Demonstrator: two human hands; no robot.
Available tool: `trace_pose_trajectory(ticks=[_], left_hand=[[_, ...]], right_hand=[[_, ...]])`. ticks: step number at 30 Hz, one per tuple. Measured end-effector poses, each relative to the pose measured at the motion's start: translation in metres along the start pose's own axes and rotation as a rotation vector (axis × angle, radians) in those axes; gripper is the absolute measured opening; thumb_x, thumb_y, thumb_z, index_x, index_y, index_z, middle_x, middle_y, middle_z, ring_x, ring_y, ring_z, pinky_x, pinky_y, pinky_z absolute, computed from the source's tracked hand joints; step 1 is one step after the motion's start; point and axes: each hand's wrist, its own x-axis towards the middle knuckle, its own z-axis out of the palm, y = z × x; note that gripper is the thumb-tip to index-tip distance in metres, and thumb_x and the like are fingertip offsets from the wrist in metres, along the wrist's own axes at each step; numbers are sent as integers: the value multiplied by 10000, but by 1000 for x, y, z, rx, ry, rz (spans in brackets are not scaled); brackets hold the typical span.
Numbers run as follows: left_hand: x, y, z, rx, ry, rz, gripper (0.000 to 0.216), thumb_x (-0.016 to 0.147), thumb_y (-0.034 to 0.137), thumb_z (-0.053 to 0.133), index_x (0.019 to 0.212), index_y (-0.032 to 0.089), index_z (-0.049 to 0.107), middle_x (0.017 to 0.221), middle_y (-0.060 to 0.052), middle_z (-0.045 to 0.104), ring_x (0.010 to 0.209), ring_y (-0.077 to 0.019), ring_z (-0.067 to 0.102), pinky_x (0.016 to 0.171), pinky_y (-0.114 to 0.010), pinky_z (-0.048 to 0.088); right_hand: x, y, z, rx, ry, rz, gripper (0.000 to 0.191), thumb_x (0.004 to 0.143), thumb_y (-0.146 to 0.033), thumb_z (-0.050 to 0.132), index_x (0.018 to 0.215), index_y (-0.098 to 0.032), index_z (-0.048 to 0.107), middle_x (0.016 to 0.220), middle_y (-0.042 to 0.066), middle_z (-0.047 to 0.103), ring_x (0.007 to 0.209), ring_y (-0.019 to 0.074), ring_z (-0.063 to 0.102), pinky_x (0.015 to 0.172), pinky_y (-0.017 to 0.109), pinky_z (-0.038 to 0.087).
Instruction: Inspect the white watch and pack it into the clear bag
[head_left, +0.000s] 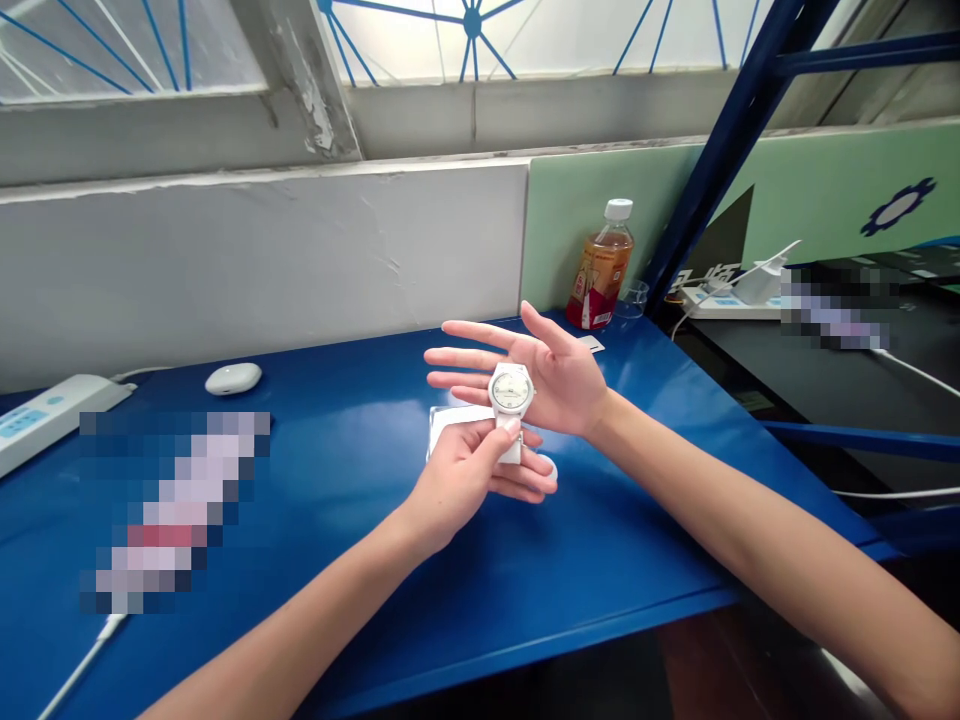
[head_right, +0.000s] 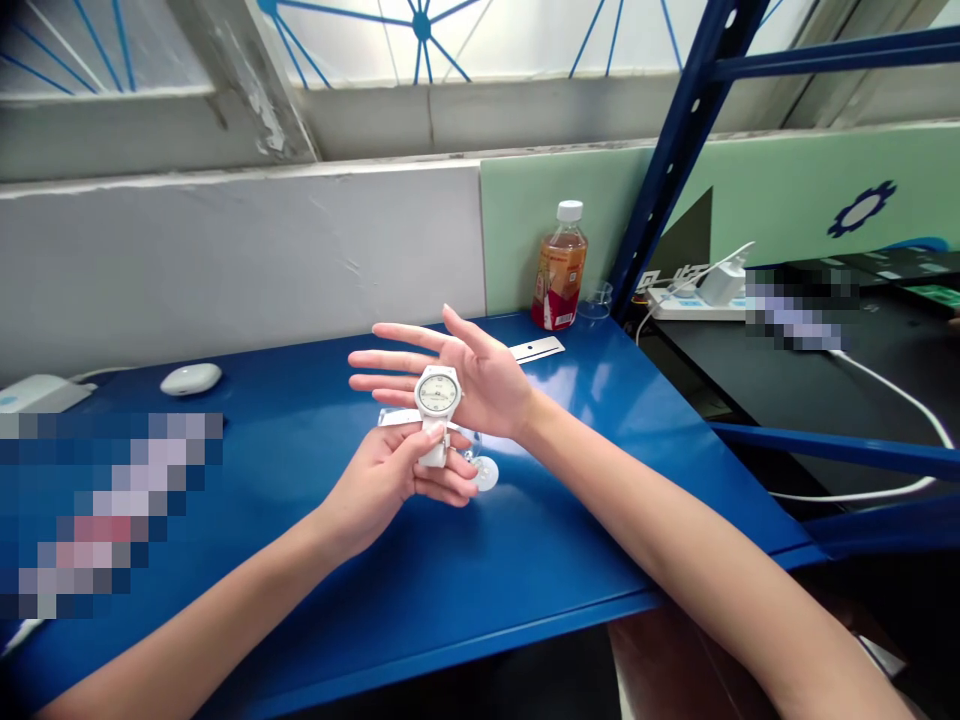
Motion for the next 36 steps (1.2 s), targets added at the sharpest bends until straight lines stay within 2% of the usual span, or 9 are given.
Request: trace_pose_trajectory(ticks=[4,7,14,19,25,28,31,33,36], left_hand=[[-1,3,0,-33,-47,-17,346,898,430,640,954,90,660,779,-120,757,661,-234,746,672,-352,605],[-1,2,0,-59,-48,-33,339,896,432,643,950,98,651,751,-110,751,637,-227,742,651,-336,599],[1,-1,1,-53,2,-20,396,869,435,677,983,56,681,931,-197,761,888,-331,750,806,-434,591],[1,0,0,-50,-4,-53,401,889,440,657,1008,57,681,959,-202,756,862,-332,754,704,-397,609],[1,3,1,-141,-22,-129,281,962,302,550,1056,56,645,929,-199,762,825,-285,763,714,-360,612],[0,5,2,-172,-52,-147,268,985,251,494,1057,48,652,953,-208,761,869,-288,760,786,-388,602],[1,4,1,-212,-88,-107,272,980,236,503,1069,43,672,1047,-214,748,1006,-315,729,923,-442,552],[2,2,-1,-243,-96,-76,275,974,235,516,1098,50,677,1109,-210,734,1079,-322,701,987,-459,510],[3,1,-3,-264,-106,-48,273,976,240,521,1104,63,684,1128,-200,731,1088,-317,698,1002,-452,497]], right_hand=[[0,0,3,-38,-1,6,706,974,-607,181,1462,-151,410,1341,143,633,1280,261,565,1107,461,368],[0,1,3,-49,-13,20,723,963,-634,164,1456,-175,427,1337,126,640,1305,254,545,1122,464,342],[0,0,1,3,-51,2,689,993,-581,153,1412,-142,480,1322,143,649,1294,240,556,1141,430,319],[1,-2,4,6,-15,0,722,973,-628,173,1435,-151,457,1332,152,640,1244,265,595,1115,458,355],[1,-2,1,28,-49,-3,674,1001,-566,143,1389,-151,506,1259,132,689,1260,238,587,1122,431,344],[2,0,-1,16,-49,16,663,993,-594,195,1362,-161,537,1279,134,680,1265,244,582,1121,440,341],[3,2,-5,6,-18,36,648,986,-612,247,1324,-166,573,1307,140,664,1258,249,586,1114,437,356],[5,3,-7,13,13,62,663,986,-618,234,1296,-156,595,1298,145,668,1246,247,595,1108,421,373],[6,4,-11,46,48,99,714,984,-637,190,1266,-130,606,1254,164,688,1213,257,619,1098,424,396]])
